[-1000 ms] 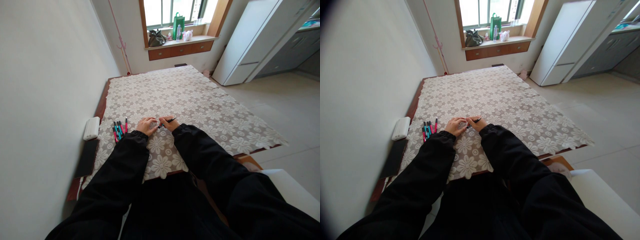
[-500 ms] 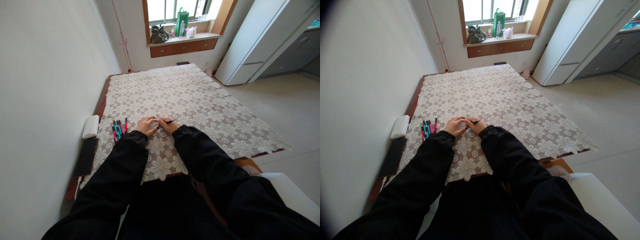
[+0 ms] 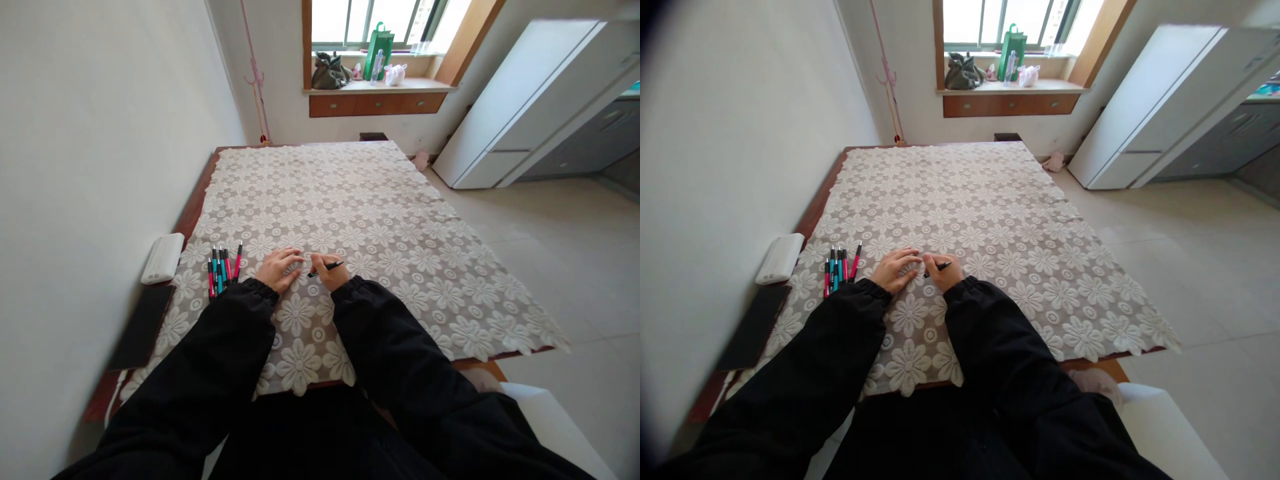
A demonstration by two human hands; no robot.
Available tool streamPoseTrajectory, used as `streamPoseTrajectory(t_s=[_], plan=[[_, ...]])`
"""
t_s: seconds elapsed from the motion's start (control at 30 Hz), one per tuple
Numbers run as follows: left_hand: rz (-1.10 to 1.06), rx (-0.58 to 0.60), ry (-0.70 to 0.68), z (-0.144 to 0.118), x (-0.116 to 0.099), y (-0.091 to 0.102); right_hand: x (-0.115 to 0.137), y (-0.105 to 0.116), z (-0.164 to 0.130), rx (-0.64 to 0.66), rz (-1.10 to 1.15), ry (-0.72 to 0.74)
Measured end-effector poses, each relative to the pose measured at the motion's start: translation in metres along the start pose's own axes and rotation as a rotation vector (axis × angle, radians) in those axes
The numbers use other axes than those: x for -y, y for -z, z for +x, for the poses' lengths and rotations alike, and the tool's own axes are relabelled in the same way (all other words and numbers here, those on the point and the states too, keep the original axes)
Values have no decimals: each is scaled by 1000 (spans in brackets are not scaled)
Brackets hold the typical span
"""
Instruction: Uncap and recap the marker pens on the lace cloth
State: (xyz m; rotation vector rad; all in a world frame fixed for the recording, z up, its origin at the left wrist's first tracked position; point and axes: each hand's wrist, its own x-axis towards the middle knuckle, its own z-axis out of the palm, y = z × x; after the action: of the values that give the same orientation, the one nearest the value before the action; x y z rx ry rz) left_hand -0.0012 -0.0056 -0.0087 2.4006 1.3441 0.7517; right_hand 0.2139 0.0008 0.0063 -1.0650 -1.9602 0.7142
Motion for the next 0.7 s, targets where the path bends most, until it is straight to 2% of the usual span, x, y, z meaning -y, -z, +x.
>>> streamPoseTrajectory(t_s=[0.1,0.23,0.43,0.53,0.7], plan=[[21,-16,-3,-3,-1,-1,-1,1,1,-20,-70,-79],[9,-28,-2,-4,-3,0,0,-2,4,64,-183,-195],[16,-71,47,-4,-8,2,-1,-3,6,173,-286,-89],[16,-90,80,-2,-9,2,-3,1,7,176,-326,-115],[33,-67,61,1,-11,3,0,6,7,240,-545,-154]])
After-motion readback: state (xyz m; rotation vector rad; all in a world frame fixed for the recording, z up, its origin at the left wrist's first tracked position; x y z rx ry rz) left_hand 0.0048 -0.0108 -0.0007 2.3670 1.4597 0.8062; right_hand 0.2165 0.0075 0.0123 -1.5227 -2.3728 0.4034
